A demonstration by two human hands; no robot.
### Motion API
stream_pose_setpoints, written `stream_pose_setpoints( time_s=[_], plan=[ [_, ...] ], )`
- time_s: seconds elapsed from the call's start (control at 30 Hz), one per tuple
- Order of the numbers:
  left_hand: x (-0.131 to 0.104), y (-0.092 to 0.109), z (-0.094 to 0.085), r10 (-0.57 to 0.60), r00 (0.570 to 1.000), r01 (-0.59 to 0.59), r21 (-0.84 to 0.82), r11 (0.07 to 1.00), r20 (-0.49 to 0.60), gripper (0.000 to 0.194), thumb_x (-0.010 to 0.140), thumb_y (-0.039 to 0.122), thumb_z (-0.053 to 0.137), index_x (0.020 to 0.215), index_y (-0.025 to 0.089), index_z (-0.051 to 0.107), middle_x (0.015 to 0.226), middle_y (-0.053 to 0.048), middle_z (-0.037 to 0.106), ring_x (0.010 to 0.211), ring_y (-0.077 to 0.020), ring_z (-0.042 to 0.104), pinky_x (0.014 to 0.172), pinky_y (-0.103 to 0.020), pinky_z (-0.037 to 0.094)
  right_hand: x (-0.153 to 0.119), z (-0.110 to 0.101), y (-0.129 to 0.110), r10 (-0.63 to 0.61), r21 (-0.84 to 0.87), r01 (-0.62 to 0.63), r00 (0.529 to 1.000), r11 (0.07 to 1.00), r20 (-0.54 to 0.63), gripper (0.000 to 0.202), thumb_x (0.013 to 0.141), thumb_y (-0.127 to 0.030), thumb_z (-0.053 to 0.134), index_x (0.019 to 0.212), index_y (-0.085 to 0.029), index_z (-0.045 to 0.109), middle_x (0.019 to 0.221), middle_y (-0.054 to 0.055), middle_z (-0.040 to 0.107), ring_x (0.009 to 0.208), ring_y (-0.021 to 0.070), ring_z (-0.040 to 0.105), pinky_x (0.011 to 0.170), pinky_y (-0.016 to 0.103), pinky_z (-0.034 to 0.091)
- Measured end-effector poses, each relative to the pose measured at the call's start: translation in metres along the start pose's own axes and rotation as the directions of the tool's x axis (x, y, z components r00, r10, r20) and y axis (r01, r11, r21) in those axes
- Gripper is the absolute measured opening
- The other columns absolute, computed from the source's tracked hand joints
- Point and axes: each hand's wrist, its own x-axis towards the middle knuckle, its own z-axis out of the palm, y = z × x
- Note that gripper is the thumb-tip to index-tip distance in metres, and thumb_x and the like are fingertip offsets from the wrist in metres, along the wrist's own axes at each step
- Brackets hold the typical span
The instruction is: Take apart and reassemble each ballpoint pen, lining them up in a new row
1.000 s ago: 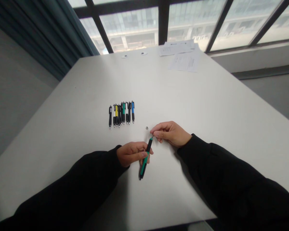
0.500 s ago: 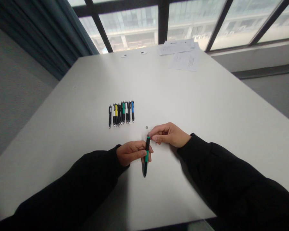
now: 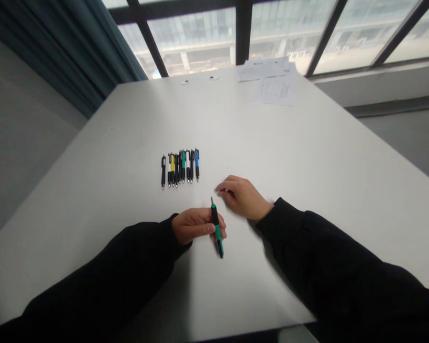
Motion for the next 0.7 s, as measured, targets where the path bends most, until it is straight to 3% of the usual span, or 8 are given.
stream_pose_setpoints(
  time_s=[0.1,0.17,0.27,0.43,0.7],
  plan=[
    [-0.002,-0.001,0.0,-0.018,1.0,0.018,0.044,0.999,0.0,0.034,0.084,0.037,0.067,0.102,0.008,0.065,0.088,-0.013,0.071,0.075,-0.0147,0.065,0.07,-0.026,0.051,-0.003,-0.01,0.002,0.162,0.372,-0.172,0.985,0.912,0.059,0.017,0.085,-0.031,0.066,0.093,-0.017,0.071,0.083,0.005,0.068,0.069,0.0139,0.057,0.065,0.029,0.047],
    [-0.003,-0.002,0.0,-0.031,1.0,0.031,0.087,0.996,-0.002,0.036,0.085,0.039,0.066,0.103,0.008,0.065,0.087,-0.013,0.071,0.072,-0.014,0.065,0.068,-0.025,0.051,-0.005,-0.015,0.004,0.23,0.6,-0.263,0.964,0.755,0.134,0.018,0.082,-0.032,0.07,0.092,-0.017,0.07,0.081,0.004,0.069,0.063,0.0116,0.056,0.058,0.025,0.046],
    [-0.004,-0.001,0.002,-0.044,0.999,0.045,0.128,0.991,-0.015,0.037,0.085,0.041,0.065,0.102,0.008,0.066,0.084,-0.012,0.071,0.068,-0.013,0.064,0.065,-0.024,0.05,-0.009,-0.016,0.006,0.231,0.78,-0.317,0.947,0.539,0.225,0.017,0.078,-0.029,0.075,0.089,-0.017,0.071,0.081,0.005,0.071,0.059,0.0092,0.057,0.052,0.022,0.044],
    [-0.005,0.001,0.001,-0.047,0.999,0.048,0.143,0.989,-0.01,0.038,0.086,0.041,0.064,0.103,0.008,0.065,0.082,-0.012,0.071,0.067,-0.0126,0.063,0.062,-0.022,0.049,-0.012,-0.011,0.004,0.196,0.859,-0.335,0.94,0.386,0.279,0.018,0.074,-0.024,0.078,0.088,-0.015,0.072,0.081,0.005,0.072,0.057,0.0079,0.058,0.051,0.019,0.046],
    [-0.005,0.002,0.001,-0.05,0.999,0.051,0.164,0.985,-0.014,0.039,0.087,0.042,0.063,0.105,0.008,0.065,0.082,-0.012,0.07,0.066,-0.0128,0.063,0.062,-0.023,0.049,-0.013,-0.013,0.006,0.184,0.873,-0.341,0.938,0.347,0.293,0.019,0.075,-0.021,0.078,0.092,-0.014,0.074,0.083,0.006,0.071,0.056,0.007,0.057,0.051,0.019,0.046]
  ],
)
